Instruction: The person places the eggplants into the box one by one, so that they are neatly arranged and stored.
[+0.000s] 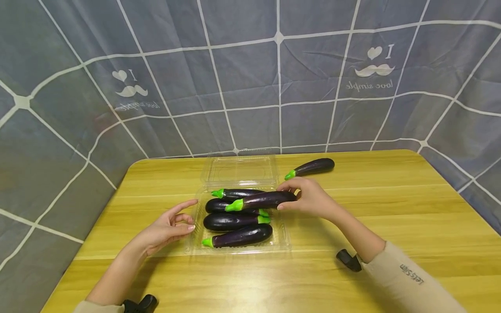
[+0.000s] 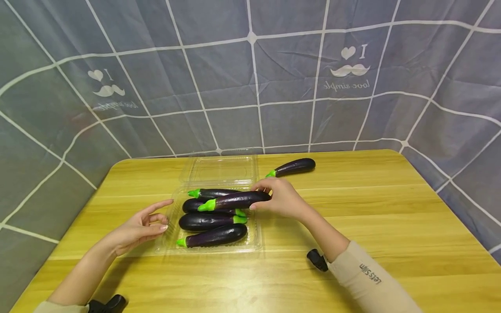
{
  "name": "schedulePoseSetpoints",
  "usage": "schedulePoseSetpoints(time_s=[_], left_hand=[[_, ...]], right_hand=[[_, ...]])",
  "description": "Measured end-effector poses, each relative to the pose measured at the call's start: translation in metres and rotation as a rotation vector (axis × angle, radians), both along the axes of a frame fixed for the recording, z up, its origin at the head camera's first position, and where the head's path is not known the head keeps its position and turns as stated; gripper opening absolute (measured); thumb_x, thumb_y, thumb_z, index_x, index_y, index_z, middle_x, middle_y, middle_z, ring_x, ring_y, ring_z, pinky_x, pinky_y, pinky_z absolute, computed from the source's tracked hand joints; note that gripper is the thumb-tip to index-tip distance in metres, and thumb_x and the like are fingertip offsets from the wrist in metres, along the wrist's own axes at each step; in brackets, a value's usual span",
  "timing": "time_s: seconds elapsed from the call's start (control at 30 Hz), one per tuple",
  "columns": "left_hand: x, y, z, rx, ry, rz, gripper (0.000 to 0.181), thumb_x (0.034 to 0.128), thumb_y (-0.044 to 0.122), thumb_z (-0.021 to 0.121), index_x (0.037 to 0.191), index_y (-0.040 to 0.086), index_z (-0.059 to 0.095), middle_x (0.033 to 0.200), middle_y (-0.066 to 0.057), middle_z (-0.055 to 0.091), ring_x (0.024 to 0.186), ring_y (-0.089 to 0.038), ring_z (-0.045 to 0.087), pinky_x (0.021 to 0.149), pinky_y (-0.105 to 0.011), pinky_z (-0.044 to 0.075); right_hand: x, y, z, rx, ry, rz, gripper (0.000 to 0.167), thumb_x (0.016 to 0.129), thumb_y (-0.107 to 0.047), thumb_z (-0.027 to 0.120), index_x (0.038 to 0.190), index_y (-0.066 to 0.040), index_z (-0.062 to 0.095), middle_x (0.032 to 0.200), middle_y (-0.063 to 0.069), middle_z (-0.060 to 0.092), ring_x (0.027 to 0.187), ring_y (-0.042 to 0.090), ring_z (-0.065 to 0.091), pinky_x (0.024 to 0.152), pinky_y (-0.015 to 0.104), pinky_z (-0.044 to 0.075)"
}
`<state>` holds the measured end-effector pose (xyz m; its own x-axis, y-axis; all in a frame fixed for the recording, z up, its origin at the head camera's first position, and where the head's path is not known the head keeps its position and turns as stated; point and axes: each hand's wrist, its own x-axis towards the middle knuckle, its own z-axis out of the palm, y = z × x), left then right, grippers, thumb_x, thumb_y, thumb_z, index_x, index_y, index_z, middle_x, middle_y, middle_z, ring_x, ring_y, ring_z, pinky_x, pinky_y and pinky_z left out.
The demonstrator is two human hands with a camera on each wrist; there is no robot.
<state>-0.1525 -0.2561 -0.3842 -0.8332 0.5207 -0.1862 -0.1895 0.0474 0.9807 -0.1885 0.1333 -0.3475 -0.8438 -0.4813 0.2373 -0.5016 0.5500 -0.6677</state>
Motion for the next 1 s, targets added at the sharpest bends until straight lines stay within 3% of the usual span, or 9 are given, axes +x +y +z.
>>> schedulePoseSetpoints(time_s=[0.33, 1.0], left_hand=[[-0.001, 0.002, -0.001, 0.013, 0.008, 0.008, 0.071, 0.0868, 0.0, 0.062, 0.146, 0.011, 0.025, 0.092, 0.003, 0.054, 0.084, -0.007, 0.057, 0.078, -0.022, 0.051], [0.0, 0.002, 0.0, 0.024, -0.005, 0.012, 0.072, 0.0863, 0.0, 0.063, 0.147, 0.012, 0.025, 0.092, 0.003, 0.055, 0.083, -0.007, 0.058, 0.078, -0.023, 0.051]], right_hand=[[-0.001, -0.019, -0.005, -0.018, 0.053, 0.001, 0.038, 0.071, -0.023, 0.082, 0.103, -0.008, 0.069, 0.096, 0.001, 0.066, 0.083, 0.015, 0.054, 0.069, 0.034, 0.052], [-0.001, -0.04, -0.008, 0.022, 0.054, 0.011, 0.039, 0.072, -0.027, 0.081, 0.104, -0.009, 0.069, 0.101, 0.002, 0.066, 0.085, 0.016, 0.057, 0.073, 0.029, 0.049]])
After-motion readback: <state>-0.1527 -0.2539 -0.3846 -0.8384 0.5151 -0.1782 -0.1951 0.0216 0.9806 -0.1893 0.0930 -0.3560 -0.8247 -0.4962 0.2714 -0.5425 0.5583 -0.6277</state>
